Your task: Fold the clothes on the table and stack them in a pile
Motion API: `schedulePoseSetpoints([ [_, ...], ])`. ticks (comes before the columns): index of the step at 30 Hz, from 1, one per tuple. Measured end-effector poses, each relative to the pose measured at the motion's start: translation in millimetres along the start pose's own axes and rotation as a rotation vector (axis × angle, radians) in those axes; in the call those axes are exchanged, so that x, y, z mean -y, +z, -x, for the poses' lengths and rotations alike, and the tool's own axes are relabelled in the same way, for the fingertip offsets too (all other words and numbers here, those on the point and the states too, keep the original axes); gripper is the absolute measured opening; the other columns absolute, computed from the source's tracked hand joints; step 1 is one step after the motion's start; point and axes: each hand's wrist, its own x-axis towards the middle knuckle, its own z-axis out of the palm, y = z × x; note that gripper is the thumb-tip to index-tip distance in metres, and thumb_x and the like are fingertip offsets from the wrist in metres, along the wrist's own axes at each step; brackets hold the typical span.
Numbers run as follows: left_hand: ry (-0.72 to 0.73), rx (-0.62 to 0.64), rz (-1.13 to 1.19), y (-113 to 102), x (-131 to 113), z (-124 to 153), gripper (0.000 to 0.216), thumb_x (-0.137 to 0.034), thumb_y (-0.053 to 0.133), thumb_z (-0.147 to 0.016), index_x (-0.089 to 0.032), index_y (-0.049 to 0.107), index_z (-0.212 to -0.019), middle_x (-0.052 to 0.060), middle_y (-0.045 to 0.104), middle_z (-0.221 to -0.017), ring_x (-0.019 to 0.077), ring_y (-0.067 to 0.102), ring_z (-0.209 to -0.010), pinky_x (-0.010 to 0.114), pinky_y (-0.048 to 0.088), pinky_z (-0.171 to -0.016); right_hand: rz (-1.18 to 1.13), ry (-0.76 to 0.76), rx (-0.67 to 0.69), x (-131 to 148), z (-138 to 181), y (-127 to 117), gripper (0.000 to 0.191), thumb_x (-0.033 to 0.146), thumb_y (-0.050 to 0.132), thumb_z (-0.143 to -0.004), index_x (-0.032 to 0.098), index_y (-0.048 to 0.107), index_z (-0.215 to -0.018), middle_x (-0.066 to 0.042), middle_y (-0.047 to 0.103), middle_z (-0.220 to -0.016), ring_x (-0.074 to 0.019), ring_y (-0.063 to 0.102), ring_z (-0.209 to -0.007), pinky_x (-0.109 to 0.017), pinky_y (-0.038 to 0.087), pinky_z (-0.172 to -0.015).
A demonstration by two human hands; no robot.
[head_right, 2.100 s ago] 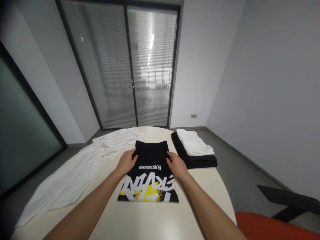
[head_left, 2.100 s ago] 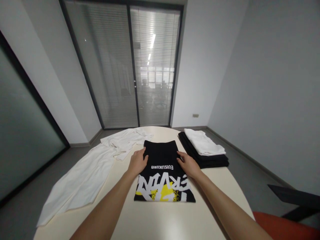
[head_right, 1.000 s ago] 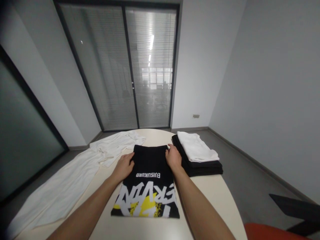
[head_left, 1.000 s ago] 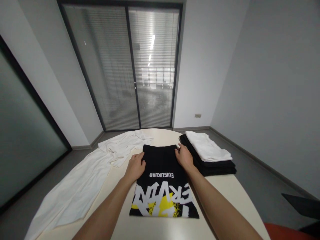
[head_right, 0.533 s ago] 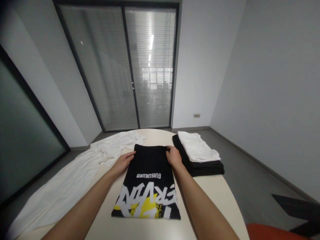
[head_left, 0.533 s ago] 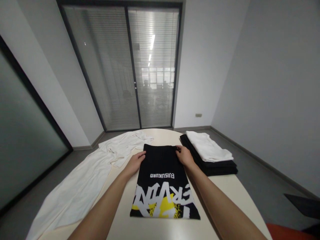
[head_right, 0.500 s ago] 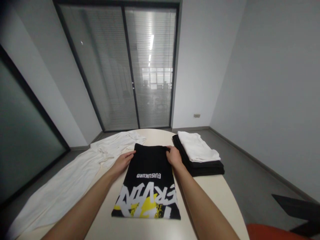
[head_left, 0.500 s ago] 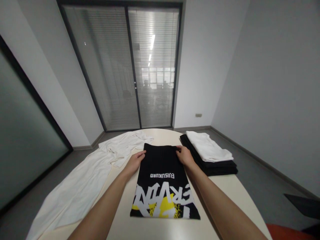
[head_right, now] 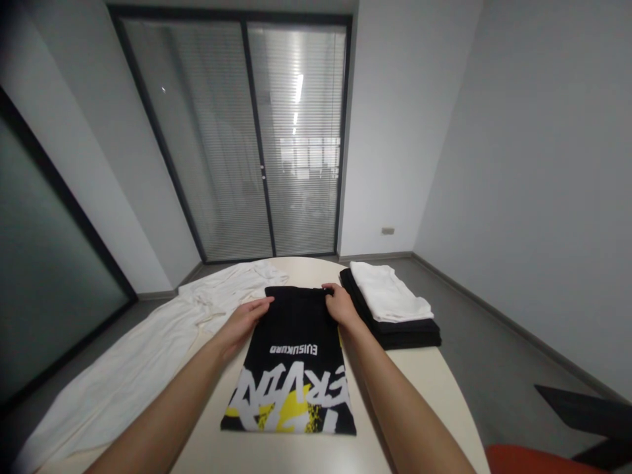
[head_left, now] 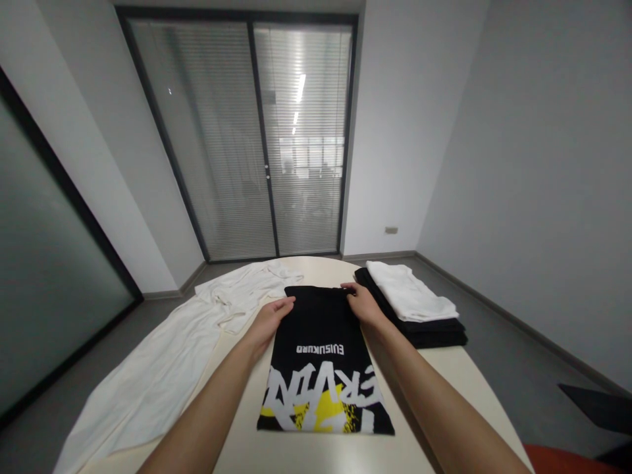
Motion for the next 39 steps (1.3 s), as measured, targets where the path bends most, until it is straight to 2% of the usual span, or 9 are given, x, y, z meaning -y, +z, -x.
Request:
schedulePoseSetpoints([
  [7, 0.026, -0.066, -0.051, 6.8, -24.3, 9.4, 0.035, -0.040, 0.072, -0.082, -0.017, 0.076, -0.108, 0.010, 0.072, -0.121, 0.0279, 0.064, -0.118, 0.041, 0.046, -0.105, -0.057, 0.005, 0.160, 13.8, 5.8, -16.5, 0.041, 0.013, 0.064, -0.074, 0.011, 0.072, -0.114, -0.006, 0.075, -0.091, -0.0178, 0.068, -0.082, -0.026, 0.051, -0.077],
  [14, 0.068, -0.124, -0.262, 2.0, -48.6, 20.6, 0.032, -0.041, 0.072, -0.081, -0.016, 0.078, -0.100, 0.010, 0.075, -0.113, 0.0288, 0.069, -0.110, 0.039, 0.051, -0.099, 0.065, -0.096, 0.175, 23.8, 9.0, -45.7, 0.017, 0.020, 0.070, -0.073, 0.016, 0.078, -0.088, 0.000, 0.071, -0.071, -0.0152, 0.063, -0.069, -0.023, 0.047, -0.067],
  [17, -0.016, -0.161, -0.128, 2.5, -54.5, 25.1, 0.032, -0.038, 0.072, -0.084, -0.014, 0.074, -0.105, 0.012, 0.075, -0.109, 0.0254, 0.074, -0.096, 0.036, 0.058, -0.085, 0.051, -0.110, 0.207, 42.7, 21.7, -58.3, 0.015, 0.018, 0.069, -0.075, 0.017, 0.075, -0.089, -0.001, 0.072, -0.076, -0.0139, 0.064, -0.066, -0.022, 0.048, -0.061],
  [22, -0.001, -0.234, 0.086, 4.3, -61.4, 29.4, 0.018, -0.020, 0.075, -0.082, -0.012, 0.069, -0.096, 0.011, 0.075, -0.100, 0.0199, 0.074, -0.092, 0.030, 0.059, -0.088, -0.174, 0.072, 0.254, 77.5, 50.6, -70.9, 0.022, 0.022, 0.065, -0.084, 0.019, 0.062, -0.106, -0.002, 0.068, -0.081, -0.0136, 0.067, -0.055, -0.021, 0.051, -0.049],
  [25, 0.012, -0.248, 0.073, 1.2, -64.6, 33.7, 0.032, -0.014, 0.077, -0.076, -0.013, 0.064, -0.106, 0.009, 0.074, -0.095, 0.0188, 0.075, -0.083, 0.033, 0.061, -0.084, -0.263, 0.100, 0.241, 87.9, 66.1, -78.3, 0.023, 0.023, 0.067, -0.085, 0.021, 0.058, -0.106, -0.002, 0.067, -0.083, -0.0148, 0.069, -0.064, -0.021, 0.054, -0.053],
  [28, 0.025, -0.192, 0.001, -3.4, -66.4, 44.7, 0.045, -0.014, 0.076, -0.073, -0.016, 0.062, -0.116, 0.009, 0.073, -0.101, 0.0190, 0.074, -0.083, 0.035, 0.062, -0.080, -0.290, 0.071, 0.291, 92.5, 83.4, -88.2, 0.018, 0.023, 0.066, -0.084, 0.019, 0.060, -0.101, -0.003, 0.068, -0.088, -0.0138, 0.069, -0.077, -0.018, 0.053, -0.059],
  [31, 0.027, -0.064, -0.078, -7.7, -68.1, 63.2, 0.035, -0.021, 0.076, -0.071, -0.016, 0.069, -0.104, 0.009, 0.072, -0.103, 0.0225, 0.072, -0.092, 0.037, 0.061, -0.083, -0.289, 0.029, 0.392, 94.8, 103.8, -96.4, 0.016, 0.025, 0.069, -0.081, 0.019, 0.063, -0.093, -0.004, 0.069, -0.091, -0.0146, 0.066, -0.086, -0.019, 0.054, -0.065],
  [36, 0.019, 0.068, -0.068, -16.4, -68.5, 97.4, 0.041, -0.038, 0.081, -0.068, -0.019, 0.068, -0.101, 0.008, 0.071, -0.102, 0.0266, 0.068, -0.103, 0.038, 0.058, -0.085, -0.336, 0.041, 0.465, 89.7, 133.9, -98.0, 0.034, 0.038, 0.074, -0.076, 0.021, 0.064, -0.104, -0.007, 0.067, -0.114, -0.0189, 0.064, -0.098, -0.027, 0.056, -0.076],
  [39, -0.002, 0.175, -0.118, -24.0, -58.8, 112.1, 0.041, -0.041, 0.081, -0.069, -0.018, 0.067, -0.101, 0.007, 0.070, -0.100, 0.0237, 0.067, -0.096, 0.038, 0.056, -0.086, -0.356, -0.004, 0.541, 78.3, 145.3, -94.8, 0.038, 0.043, 0.078, -0.072, 0.020, 0.065, -0.100, -0.009, 0.063, -0.127, -0.0216, 0.063, -0.103, -0.032, 0.056, -0.083],
])
